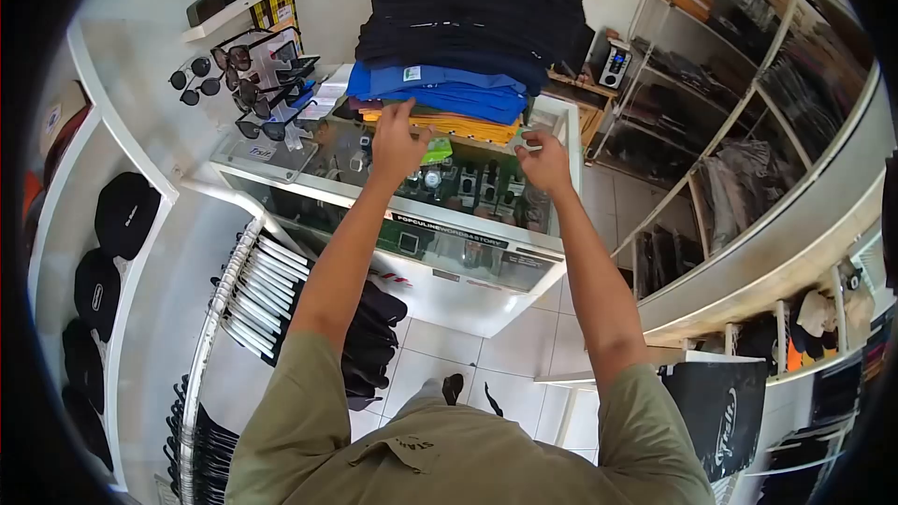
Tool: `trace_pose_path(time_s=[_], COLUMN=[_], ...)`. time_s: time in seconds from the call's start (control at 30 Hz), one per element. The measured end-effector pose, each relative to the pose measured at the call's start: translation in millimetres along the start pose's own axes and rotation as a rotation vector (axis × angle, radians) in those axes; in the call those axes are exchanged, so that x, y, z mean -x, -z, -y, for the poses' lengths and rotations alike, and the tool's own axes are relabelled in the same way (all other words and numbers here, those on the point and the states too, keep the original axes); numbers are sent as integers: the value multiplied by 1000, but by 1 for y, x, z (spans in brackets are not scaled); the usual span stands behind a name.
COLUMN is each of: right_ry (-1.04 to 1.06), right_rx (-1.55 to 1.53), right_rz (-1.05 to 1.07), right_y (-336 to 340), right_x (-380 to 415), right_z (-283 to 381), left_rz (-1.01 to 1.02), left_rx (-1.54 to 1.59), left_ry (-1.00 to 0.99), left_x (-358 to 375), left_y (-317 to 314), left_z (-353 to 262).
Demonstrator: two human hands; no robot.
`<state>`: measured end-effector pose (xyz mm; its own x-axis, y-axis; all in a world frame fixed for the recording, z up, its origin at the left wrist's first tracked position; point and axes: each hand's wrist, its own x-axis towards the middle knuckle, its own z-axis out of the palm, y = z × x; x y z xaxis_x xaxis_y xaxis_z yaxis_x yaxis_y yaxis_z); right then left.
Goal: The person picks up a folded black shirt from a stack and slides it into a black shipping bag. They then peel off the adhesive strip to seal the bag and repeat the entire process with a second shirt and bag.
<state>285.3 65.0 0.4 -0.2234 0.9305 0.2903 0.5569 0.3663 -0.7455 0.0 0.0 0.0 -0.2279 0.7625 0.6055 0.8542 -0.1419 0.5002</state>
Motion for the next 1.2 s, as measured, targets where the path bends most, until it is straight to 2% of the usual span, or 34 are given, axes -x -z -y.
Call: trace_pose_path(time_s=[0.07,0.1,0.17,0.2,0.27,0.3,0.33,0.37,0.4,0.47,0.5,0.57,0.6,0.63,0.7,0.77,0.9,0.97,1.1,1.2], right_ry=[-55,4,-1,-9,174,169,330,487,477,714,719,550,432,435,315,276,137,79,11,-63], right_rx=[48,51,185,182,174,174,137,98,95,201,198,30,80,80,95,125,178,188,274,313], right_rz=[-104,-141,-120,-103,-56,-47,-63,-78,-63,-103,-92,82,66,69,-15,-63,-165,-208,-342,-460], right_y=[-21,-31,-51,-62,-76,-82,-90,-100,-112,-128,-133,-146,-145,-147,-142,-128,-91,-68,-25,-11], right_x=[14,-56,-48,-41,-32,-31,-29,-25,-24,-30,-31,-32,-25,-20,-9,8,41,60,86,81], right_z=[-20,-20,-26,-26,-11,1,13,21,24,32,34,39,51,56,60,56,32,23,-2,-30], left_rz=[-192,-255,-132,-127,-101,-74,-62,-103,-146,-99,-61,-98,-86,-73,-55,7,80,186,326,382], left_rx=[-67,-56,-211,-224,-210,-194,-197,-152,-108,-81,-50,-68,-14,46,98,193,208,362,527,513], left_ry=[55,26,264,243,213,173,181,192,204,267,321,296,322,343,344,235,81,26,-8,-64], left_x=[21,-41,-34,-27,-25,-23,-22,-20,-16,-9,-6,10,17,21,28,35,50,55,58,62], left_y=[0,-21,-22,-20,-16,-17,-21,-24,-24,-20,-15,-9,-6,-5,-13,-23,-34,-44,-72,-97], left_z=[12,37,58,62,61,62,67,72,72,72,69,60,57,55,61,56,-6,-33,-79,-98])
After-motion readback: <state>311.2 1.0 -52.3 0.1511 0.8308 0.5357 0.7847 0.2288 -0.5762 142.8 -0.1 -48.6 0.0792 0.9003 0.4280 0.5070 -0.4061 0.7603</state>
